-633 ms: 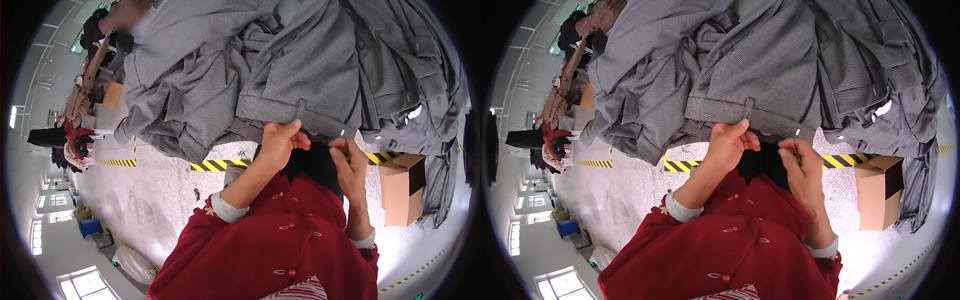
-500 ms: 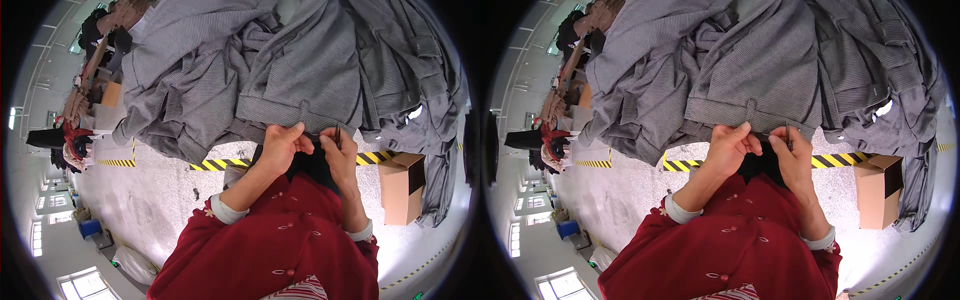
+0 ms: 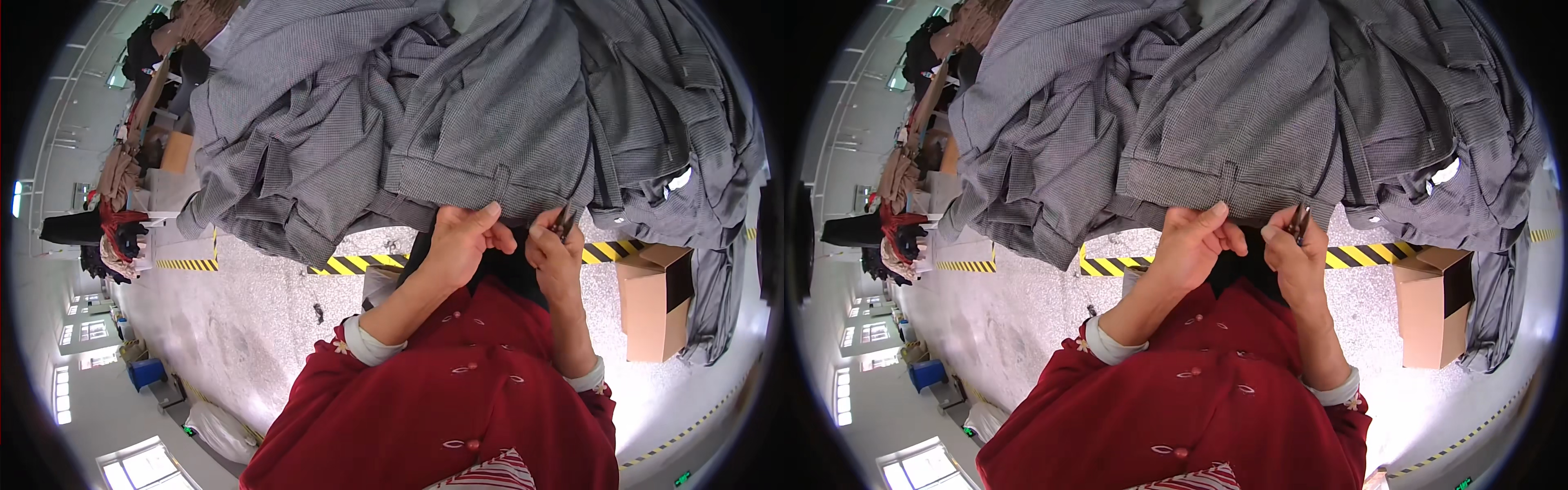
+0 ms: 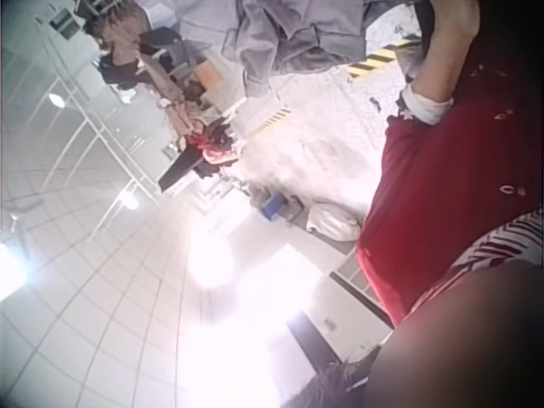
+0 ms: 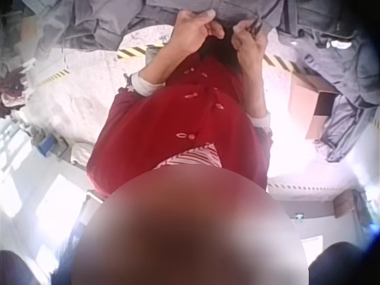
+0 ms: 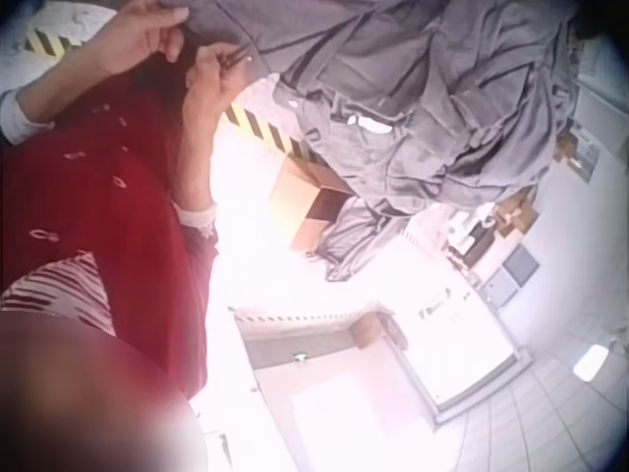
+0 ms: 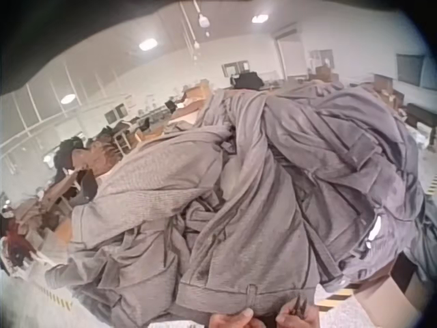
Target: Trimming loose threads and inspecting grey trousers in a garment factory setting.
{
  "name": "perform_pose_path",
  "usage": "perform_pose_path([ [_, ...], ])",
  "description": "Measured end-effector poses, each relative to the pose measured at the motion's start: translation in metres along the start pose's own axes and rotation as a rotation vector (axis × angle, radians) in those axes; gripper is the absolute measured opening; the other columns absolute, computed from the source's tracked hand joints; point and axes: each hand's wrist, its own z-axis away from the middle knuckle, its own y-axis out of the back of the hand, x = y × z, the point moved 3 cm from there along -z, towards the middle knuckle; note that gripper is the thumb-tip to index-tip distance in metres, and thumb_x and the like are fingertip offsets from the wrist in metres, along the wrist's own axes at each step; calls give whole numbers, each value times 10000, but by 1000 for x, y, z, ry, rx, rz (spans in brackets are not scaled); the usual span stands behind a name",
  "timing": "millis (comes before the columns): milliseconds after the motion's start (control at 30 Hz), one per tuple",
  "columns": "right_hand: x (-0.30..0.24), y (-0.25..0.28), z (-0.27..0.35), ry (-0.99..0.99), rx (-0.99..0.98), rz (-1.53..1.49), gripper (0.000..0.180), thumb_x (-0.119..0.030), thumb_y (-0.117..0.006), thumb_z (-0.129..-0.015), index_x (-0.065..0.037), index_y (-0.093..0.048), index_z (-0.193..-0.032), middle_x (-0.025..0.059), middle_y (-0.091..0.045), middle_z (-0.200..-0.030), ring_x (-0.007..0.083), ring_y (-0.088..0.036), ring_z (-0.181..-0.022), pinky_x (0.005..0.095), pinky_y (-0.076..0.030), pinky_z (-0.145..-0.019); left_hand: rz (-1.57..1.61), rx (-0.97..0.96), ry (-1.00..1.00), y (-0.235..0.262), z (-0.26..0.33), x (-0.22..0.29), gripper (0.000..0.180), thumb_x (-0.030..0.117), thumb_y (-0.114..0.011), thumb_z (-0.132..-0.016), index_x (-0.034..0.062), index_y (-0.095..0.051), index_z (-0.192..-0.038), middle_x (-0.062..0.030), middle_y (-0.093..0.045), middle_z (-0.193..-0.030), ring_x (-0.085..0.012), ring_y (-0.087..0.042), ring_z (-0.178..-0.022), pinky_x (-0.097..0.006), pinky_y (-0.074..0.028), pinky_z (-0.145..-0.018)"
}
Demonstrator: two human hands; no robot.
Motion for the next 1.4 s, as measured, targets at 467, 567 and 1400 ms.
perform_pose_path([
  [467, -5, -6, 13, 455, -154, 749, 103, 64, -556, -737, -10, -506, -789, 89, -516, -668, 164, -523, -544, 286, -417, -503, 1, 1, 207, -10, 0, -28, 207, 183, -598, -831, 2, -548, -742, -41, -514, -570, -103, -449, -446, -241, -352, -398],
  [567, -9, -6, 16, 573, -143, 839, 135, 75, -574, -716, -10, -506, -797, 110, -494, -680, 193, -506, -530, 285, -399, -488, 93, 63, 235, -7, 2, -30, 133, 126, -589, -831, 11, -533, -796, -26, -507, -611, -93, -438, -455, -240, -355, -397],
  [1400, -5, -24, 15, 570, -139, 1285, 209, -111, -599, -789, -3, -502, -939, 148, -544, -752, 314, -564, -602, 373, -466, -497, -598, -77, -237, -7, 31, 0, 152, 118, -484, -912, 38, -458, -786, 33, -413, -594, -23, -378, -487, -173, -321, -429],
])
